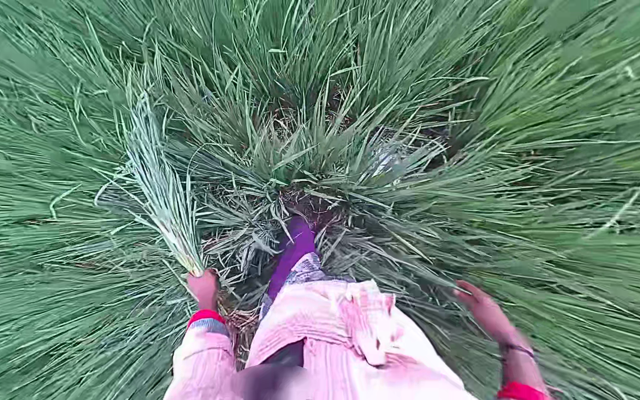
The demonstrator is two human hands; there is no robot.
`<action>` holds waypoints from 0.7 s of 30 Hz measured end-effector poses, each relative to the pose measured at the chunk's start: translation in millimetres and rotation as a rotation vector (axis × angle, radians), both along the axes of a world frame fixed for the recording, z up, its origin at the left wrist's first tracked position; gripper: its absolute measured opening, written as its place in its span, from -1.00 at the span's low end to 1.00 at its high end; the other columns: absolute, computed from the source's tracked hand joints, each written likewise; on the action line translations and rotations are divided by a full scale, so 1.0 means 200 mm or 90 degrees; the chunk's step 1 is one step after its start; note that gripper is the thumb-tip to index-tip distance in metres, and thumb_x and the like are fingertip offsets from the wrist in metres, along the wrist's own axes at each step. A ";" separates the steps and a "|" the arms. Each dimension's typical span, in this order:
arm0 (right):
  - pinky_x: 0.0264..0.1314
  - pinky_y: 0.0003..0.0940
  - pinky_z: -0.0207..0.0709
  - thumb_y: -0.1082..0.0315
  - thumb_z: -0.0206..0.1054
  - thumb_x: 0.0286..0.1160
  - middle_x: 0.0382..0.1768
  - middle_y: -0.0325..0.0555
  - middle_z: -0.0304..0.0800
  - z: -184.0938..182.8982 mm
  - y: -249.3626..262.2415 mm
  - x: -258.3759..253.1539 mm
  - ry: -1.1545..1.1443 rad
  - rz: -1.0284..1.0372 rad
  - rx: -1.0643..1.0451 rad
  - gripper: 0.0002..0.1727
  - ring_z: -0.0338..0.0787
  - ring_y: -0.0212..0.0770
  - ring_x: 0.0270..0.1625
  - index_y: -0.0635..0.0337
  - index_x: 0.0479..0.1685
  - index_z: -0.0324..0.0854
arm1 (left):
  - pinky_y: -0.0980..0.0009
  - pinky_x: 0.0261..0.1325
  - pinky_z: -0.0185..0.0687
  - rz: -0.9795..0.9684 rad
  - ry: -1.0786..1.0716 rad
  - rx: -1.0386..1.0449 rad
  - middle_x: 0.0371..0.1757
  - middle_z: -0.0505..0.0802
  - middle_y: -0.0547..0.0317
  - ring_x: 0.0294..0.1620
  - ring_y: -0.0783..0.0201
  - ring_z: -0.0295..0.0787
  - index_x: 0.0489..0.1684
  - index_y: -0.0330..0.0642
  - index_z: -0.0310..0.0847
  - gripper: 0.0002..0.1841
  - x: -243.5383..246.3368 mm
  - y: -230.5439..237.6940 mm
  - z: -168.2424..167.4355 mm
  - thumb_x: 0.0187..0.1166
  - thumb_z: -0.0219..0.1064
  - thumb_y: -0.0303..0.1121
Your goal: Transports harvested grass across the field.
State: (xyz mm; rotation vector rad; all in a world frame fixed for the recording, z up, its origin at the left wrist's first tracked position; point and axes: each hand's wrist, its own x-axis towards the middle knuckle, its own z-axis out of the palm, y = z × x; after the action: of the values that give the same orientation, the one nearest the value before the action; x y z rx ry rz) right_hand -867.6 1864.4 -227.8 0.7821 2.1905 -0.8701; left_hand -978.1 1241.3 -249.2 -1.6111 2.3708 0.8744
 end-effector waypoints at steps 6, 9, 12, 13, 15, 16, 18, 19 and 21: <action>0.46 0.23 0.40 0.46 0.10 0.79 0.27 0.46 0.69 -0.06 0.01 -0.01 -0.007 -0.038 0.029 -0.64 0.70 0.29 0.35 0.45 0.42 0.52 | -0.18 0.50 0.46 -0.008 -0.005 -0.002 0.48 0.58 -0.53 0.48 -0.31 0.57 0.70 -0.50 0.15 -0.35 -0.05 -0.09 -0.06 0.65 0.28 -0.42; 0.55 0.21 0.36 0.45 0.15 0.77 0.34 0.52 0.65 -0.05 0.01 0.10 0.001 -0.098 0.023 -0.58 0.66 0.33 0.43 0.48 0.51 0.46 | -0.21 0.48 0.47 -0.005 0.015 0.015 0.52 0.55 -0.52 0.49 -0.33 0.56 0.78 -0.43 0.04 -0.28 -0.13 -0.12 -0.12 0.64 0.28 -0.43; 0.54 0.16 0.40 0.47 0.12 0.77 0.37 0.49 0.63 -0.08 0.05 0.30 0.019 -0.127 0.011 -0.58 0.66 0.29 0.43 0.50 0.51 0.45 | -0.21 0.53 0.42 -0.014 0.030 0.014 0.53 0.53 -0.52 0.54 -0.33 0.52 0.77 -0.44 0.05 -0.25 -0.22 -0.09 -0.14 0.61 0.33 -0.40; 0.54 0.19 0.40 0.48 0.11 0.76 0.34 0.49 0.65 -0.10 0.07 0.37 0.023 -0.120 0.011 -0.60 0.67 0.30 0.41 0.52 0.47 0.48 | -0.19 0.53 0.42 -0.018 0.030 0.009 0.53 0.53 -0.52 0.53 -0.32 0.52 0.75 -0.46 0.07 -0.27 -0.24 -0.07 -0.14 0.62 0.33 -0.38; 0.56 0.18 0.38 0.48 0.12 0.77 0.36 0.50 0.64 -0.12 0.10 0.47 0.017 -0.110 0.002 -0.61 0.66 0.32 0.43 0.53 0.45 0.50 | -0.13 0.53 0.44 -0.010 0.021 0.001 0.53 0.56 -0.47 0.53 -0.26 0.55 0.71 -0.48 0.15 -0.32 -0.26 -0.02 -0.12 0.64 0.32 -0.35; 0.56 0.16 0.39 0.48 0.12 0.76 0.36 0.49 0.64 -0.11 0.10 0.50 0.013 -0.110 -0.002 -0.60 0.66 0.31 0.42 0.53 0.46 0.49 | -0.11 0.52 0.47 -0.008 0.015 -0.002 0.50 0.59 -0.46 0.51 -0.24 0.58 0.70 -0.47 0.18 -0.33 -0.26 0.00 -0.11 0.64 0.31 -0.34; 0.54 0.19 0.39 0.48 0.13 0.75 0.34 0.50 0.65 -0.07 0.10 0.51 0.010 -0.116 0.000 -0.61 0.67 0.32 0.41 0.53 0.45 0.50 | -0.09 0.48 0.50 0.005 0.045 0.020 0.47 0.61 -0.45 0.44 -0.22 0.62 0.70 -0.48 0.16 -0.32 -0.23 0.07 -0.07 0.62 0.32 -0.40; 0.52 0.21 0.40 0.48 0.14 0.75 0.33 0.51 0.66 -0.04 0.10 0.50 0.012 -0.125 0.005 -0.61 0.68 0.33 0.40 0.51 0.46 0.51 | -0.08 0.43 0.52 0.009 0.077 0.039 0.44 0.62 -0.46 0.38 -0.21 0.65 0.71 -0.49 0.13 -0.31 -0.21 0.10 -0.06 0.60 0.34 -0.45; 0.49 0.22 0.41 0.48 0.14 0.76 0.31 0.50 0.67 -0.01 0.10 0.51 0.016 -0.136 0.017 -0.60 0.69 0.32 0.37 0.48 0.47 0.50 | -0.05 0.38 0.57 0.008 0.099 0.062 0.42 0.64 -0.46 0.32 -0.20 0.69 0.71 -0.49 0.11 -0.30 -0.16 0.12 -0.07 0.59 0.33 -0.49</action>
State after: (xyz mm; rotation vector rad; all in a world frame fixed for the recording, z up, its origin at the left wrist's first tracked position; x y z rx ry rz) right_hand -766.3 1885.2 -230.2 1.0386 2.1721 -0.9602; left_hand -1009.2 1265.2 -263.0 -1.5766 2.3770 1.1380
